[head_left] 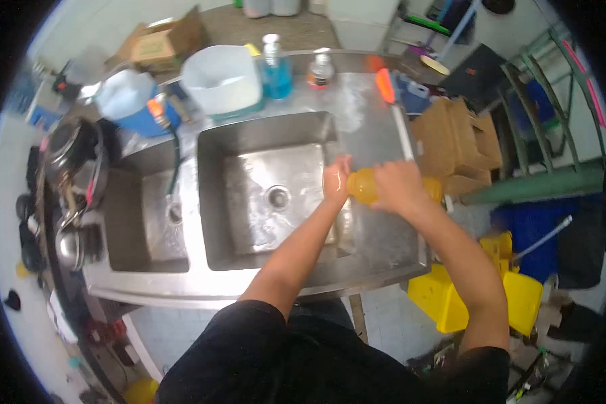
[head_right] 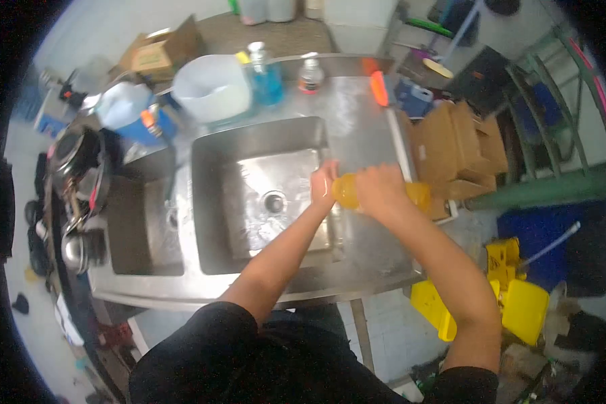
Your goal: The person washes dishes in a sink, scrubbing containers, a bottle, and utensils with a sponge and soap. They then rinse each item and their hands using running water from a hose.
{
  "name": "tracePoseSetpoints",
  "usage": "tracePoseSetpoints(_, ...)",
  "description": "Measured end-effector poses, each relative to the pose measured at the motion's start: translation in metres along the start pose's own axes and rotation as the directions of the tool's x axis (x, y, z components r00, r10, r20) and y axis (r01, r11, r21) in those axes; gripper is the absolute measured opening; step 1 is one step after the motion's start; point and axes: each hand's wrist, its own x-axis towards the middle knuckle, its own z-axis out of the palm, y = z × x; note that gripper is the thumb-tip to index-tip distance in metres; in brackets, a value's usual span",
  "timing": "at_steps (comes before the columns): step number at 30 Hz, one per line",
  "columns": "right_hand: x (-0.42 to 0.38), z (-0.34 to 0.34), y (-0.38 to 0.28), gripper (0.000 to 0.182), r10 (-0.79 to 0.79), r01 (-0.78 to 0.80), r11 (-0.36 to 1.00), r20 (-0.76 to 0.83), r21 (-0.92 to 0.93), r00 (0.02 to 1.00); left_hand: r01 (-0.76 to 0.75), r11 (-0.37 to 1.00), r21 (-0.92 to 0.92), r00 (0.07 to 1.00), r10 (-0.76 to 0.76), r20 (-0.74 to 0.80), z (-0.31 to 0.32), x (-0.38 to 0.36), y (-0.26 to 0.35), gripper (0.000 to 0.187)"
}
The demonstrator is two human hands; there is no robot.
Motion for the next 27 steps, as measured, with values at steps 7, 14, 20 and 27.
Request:
tracePoseSetpoints(7, 0.017, -0.002, -0.149, 0.082, 0.071, 0.371, 0.533, -0.477, 0.76, 0.876, 0.446, 0.867, -0.221, 0.761, -0.498, -0.415, -0.257, -0.015, -0.1, 0.043)
tracePoseSetpoints(14, 0.098, 0.016, -0.508, 0.091, -0.112, 0.448, -0.122, -0.461, 0.885, 0.88, 0.243, 0.31, -0.919, 0.546, -0.827, -0.134, -0.627, -0.066, -0.196, 0.046)
tracePoseSetpoints(20, 0.251, 0.175, -0.654, 0.082, -0.049, -0.233, -0.255, 0.228, 0.938, 0.972, 0.187, 0.045, -0.981, 0.431, -0.901, 0.041, -0.759, -0.104, -0.259, 0.045)
tracePoseSetpoints(27, 0.291, 0.197, -0.665, 0.059, 0.203, 0.169, -0.3, -0.11, 0.939, 0.973, 0.439, 0.516, -0.736, 0.471, -0.829, -0.301, -0.864, -0.158, -0.21, 0.05)
